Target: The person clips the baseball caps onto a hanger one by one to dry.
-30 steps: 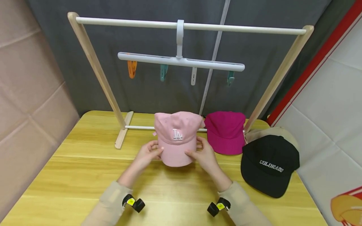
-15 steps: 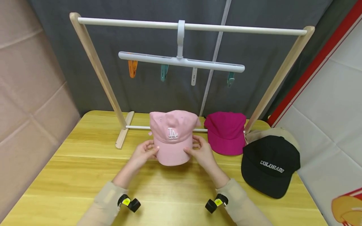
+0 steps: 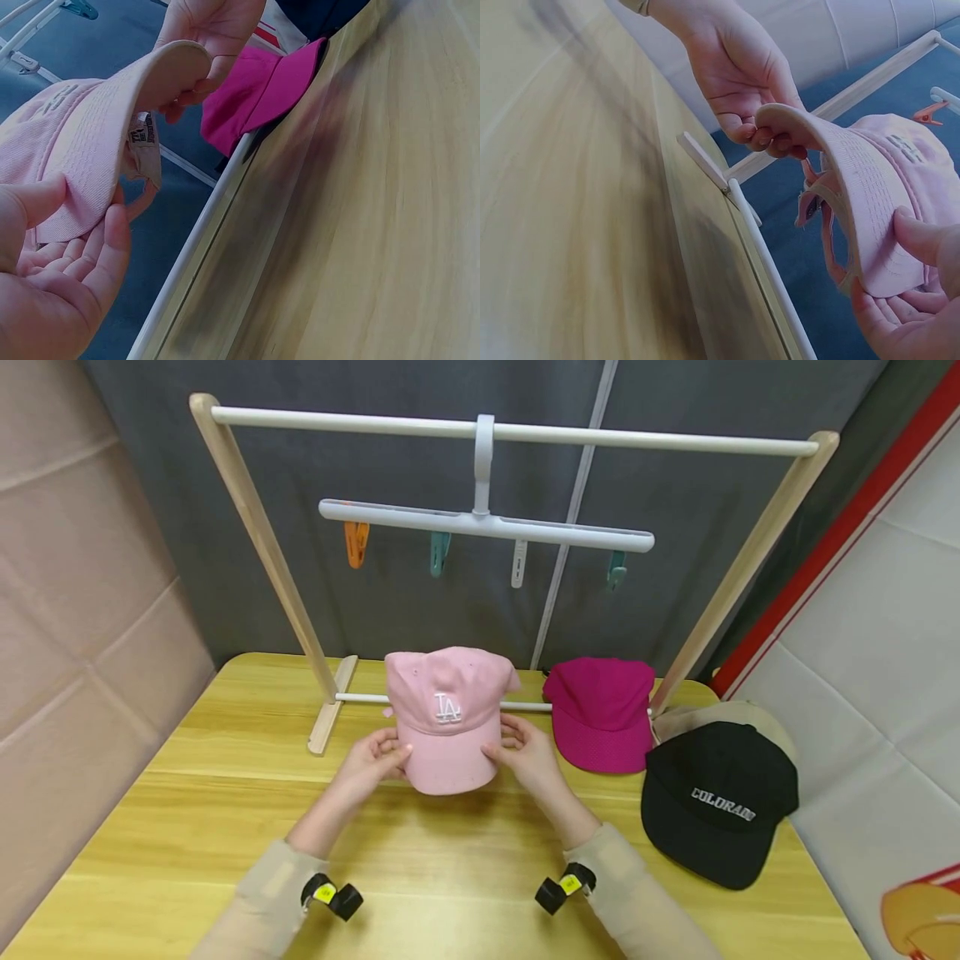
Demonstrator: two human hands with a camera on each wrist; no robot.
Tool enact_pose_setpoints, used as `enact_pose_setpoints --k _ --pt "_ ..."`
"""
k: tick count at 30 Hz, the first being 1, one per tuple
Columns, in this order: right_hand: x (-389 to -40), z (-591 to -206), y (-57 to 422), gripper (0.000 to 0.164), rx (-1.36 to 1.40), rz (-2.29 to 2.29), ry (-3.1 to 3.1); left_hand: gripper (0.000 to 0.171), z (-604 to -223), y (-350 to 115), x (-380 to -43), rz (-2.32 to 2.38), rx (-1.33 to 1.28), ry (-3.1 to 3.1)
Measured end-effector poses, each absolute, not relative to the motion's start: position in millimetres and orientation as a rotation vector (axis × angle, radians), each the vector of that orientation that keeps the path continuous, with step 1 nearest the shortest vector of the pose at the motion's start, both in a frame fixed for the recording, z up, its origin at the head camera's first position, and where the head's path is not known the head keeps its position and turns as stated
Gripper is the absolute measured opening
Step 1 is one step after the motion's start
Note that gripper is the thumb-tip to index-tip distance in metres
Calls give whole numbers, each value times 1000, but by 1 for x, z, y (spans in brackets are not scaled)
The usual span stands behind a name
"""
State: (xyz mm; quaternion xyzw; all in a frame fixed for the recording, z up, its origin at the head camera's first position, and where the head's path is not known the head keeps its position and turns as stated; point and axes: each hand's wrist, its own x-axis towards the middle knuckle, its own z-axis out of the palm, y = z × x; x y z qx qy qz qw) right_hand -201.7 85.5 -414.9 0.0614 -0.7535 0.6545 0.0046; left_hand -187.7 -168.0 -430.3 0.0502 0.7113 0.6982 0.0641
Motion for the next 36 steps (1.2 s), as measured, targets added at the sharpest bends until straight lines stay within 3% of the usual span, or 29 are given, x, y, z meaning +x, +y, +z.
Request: enact_pose_setpoints --k 36 --pt "-224 -408 65 37 239 2427 -2169 44 -409 -198 -195 2066 247 2207"
